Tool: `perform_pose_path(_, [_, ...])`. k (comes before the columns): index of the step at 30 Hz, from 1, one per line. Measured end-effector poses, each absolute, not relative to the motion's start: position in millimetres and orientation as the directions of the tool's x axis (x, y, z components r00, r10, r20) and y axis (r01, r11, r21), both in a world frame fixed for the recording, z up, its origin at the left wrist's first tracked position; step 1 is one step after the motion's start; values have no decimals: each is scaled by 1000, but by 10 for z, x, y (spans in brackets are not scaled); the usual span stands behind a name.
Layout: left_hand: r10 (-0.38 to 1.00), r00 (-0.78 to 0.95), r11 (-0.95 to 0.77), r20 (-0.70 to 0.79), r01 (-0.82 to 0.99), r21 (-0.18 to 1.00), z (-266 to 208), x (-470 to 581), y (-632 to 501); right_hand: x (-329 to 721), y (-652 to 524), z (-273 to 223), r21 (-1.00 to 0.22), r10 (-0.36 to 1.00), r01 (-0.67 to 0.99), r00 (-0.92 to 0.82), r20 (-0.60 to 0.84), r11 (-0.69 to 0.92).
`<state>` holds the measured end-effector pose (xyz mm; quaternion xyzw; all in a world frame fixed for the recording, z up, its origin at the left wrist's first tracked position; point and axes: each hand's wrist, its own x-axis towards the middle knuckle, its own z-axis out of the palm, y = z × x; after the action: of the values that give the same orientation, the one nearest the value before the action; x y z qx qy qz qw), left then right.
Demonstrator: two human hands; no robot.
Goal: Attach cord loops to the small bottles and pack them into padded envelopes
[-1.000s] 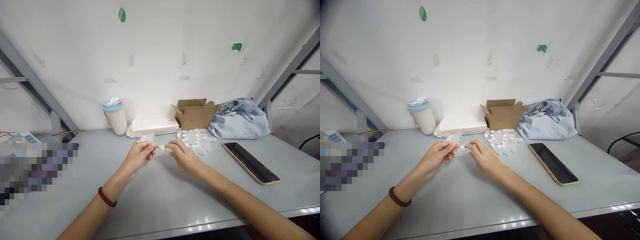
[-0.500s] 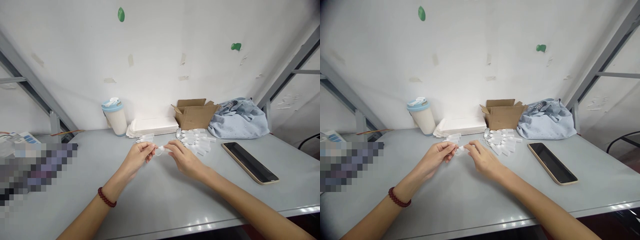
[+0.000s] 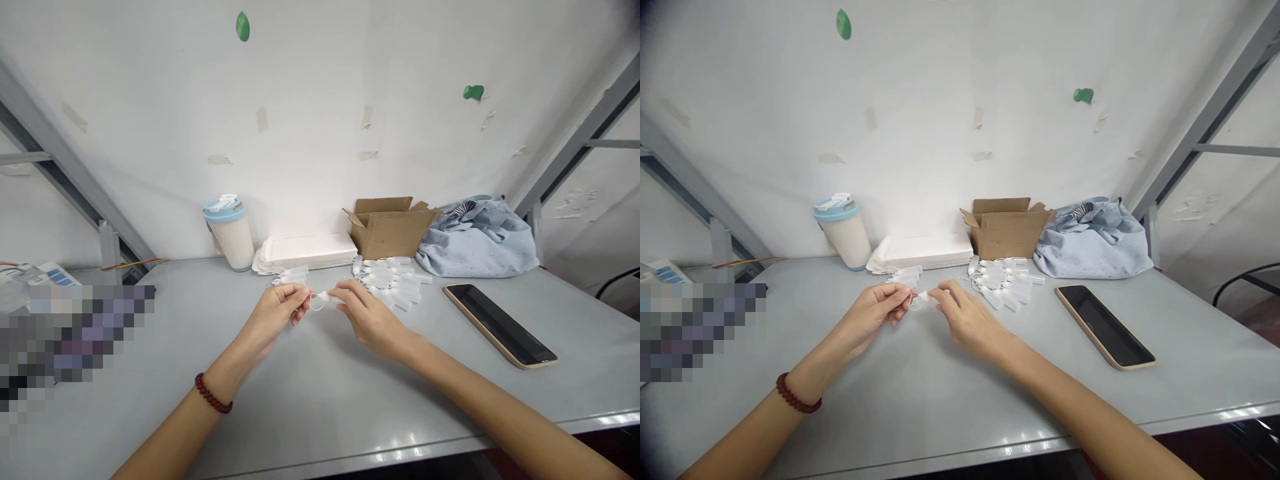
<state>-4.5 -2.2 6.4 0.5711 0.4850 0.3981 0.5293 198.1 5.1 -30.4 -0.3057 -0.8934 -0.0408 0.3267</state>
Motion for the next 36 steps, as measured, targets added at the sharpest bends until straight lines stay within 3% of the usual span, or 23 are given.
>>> perform_pose_path(16, [994,95,-90,62,331,939,-38,118,-88,1942,22,-406,-136,505,544,-619,602,828])
perform_pose_path(26, [992,107,-90,61,294,952,-42,146,-101,1913,-4,-465,-113,460,496,-663,591,861])
perform_pose_path(32, [999,40,-19,14,130,991,-24,58,-36,1909,46,-425,-54,451,542,-635,627,838])
perform_pose_path(36, [996,83,-44,27,214,976,48,-3,-19,1921,59,-402,-13,440,561,-633,638,827])
